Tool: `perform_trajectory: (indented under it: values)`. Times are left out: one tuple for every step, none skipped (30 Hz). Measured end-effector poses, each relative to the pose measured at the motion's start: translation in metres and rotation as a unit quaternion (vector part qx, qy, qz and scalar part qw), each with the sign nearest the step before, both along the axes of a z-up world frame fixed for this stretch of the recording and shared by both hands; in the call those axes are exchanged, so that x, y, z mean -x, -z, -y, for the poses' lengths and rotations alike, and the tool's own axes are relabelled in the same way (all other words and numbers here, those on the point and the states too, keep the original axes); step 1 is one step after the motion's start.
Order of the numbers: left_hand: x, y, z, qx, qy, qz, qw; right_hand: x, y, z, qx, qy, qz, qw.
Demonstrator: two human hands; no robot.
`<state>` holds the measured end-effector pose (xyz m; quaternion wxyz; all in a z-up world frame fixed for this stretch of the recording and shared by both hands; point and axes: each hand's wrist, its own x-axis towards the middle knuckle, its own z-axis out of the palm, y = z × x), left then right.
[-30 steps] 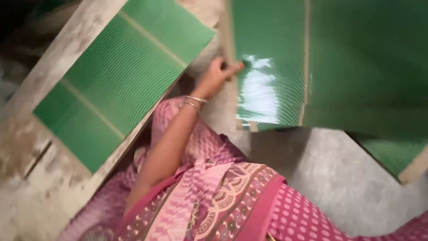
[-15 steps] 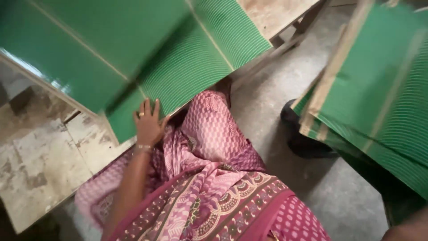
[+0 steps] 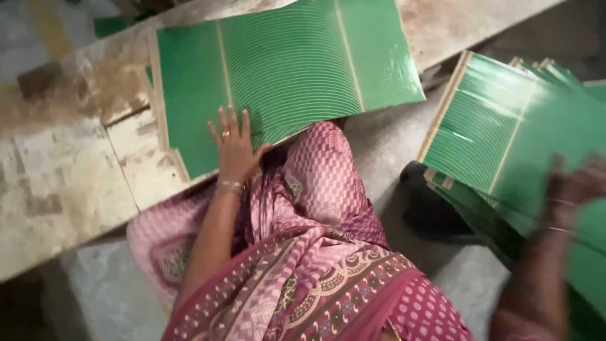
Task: Stack and align printed green sheets on a wooden table in a manufacturing facility.
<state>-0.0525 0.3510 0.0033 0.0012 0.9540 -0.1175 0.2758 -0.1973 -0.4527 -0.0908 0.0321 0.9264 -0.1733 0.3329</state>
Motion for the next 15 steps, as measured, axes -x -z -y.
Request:
perform_trajectory:
  values:
    - [-0.007,0.006,-0.004,-0.025,-0.002,0.021,0.999,-0.051,-0.001,-0.036,0.019,-0.008,0.010,1.000]
    - [-0.004,0.012,-0.006,-0.022,-0.016,0.024,0.999,-0.075,-0.002,-0.100,0.021,-0.023,0.014,0.999]
    - [-0.001,0.017,-0.007,0.000,-0.031,-0.031,0.999,-0.105,-0.014,-0.164,-0.061,-0.093,0.003,0.994]
    - [-0.001,0.019,-0.010,0.018,-0.043,-0.084,0.995,-0.142,-0.031,-0.235,-0.147,-0.160,-0.008,0.976]
    - [0.003,0.020,-0.006,0.017,-0.055,-0.079,0.995,-0.168,-0.032,-0.272,-0.149,-0.172,-0.005,0.974]
    - [0.005,0.021,-0.002,0.018,-0.072,-0.106,0.992,-0.190,-0.034,-0.310,-0.176,-0.201,-0.015,0.964]
    - [0.006,0.022,0.002,0.020,-0.089,-0.132,0.987,-0.212,-0.036,-0.348,-0.203,-0.229,-0.025,0.952]
    - [0.004,0.023,0.000,0.016,-0.091,-0.128,0.987,-0.233,-0.025,-0.364,-0.207,-0.231,-0.021,0.950]
    - [0.002,0.025,-0.001,0.004,-0.086,-0.123,0.989,-0.256,-0.014,-0.378,-0.207,-0.211,-0.069,0.953]
    - [0.002,0.028,-0.001,-0.007,-0.078,-0.121,0.990,-0.273,-0.001,-0.390,-0.206,-0.186,-0.119,0.953]
    - [0.007,0.028,-0.008,-0.010,-0.077,-0.119,0.990,-0.278,0.010,-0.401,-0.209,-0.185,-0.118,0.953]
    - [0.008,0.028,-0.013,-0.004,-0.052,-0.115,0.992,-0.284,0.018,-0.409,-0.228,-0.146,-0.115,0.956]
    - [0.009,0.029,-0.018,0.003,-0.027,-0.110,0.994,-0.291,0.026,-0.417,-0.247,-0.107,-0.113,0.956]
    - [0.008,0.027,-0.023,0.003,-0.021,-0.109,0.994,-0.296,0.026,-0.423,-0.247,-0.101,-0.111,0.957]
    - [0.007,0.025,-0.028,0.011,-0.013,-0.117,0.993,-0.303,0.026,-0.428,-0.260,-0.096,-0.072,0.958]
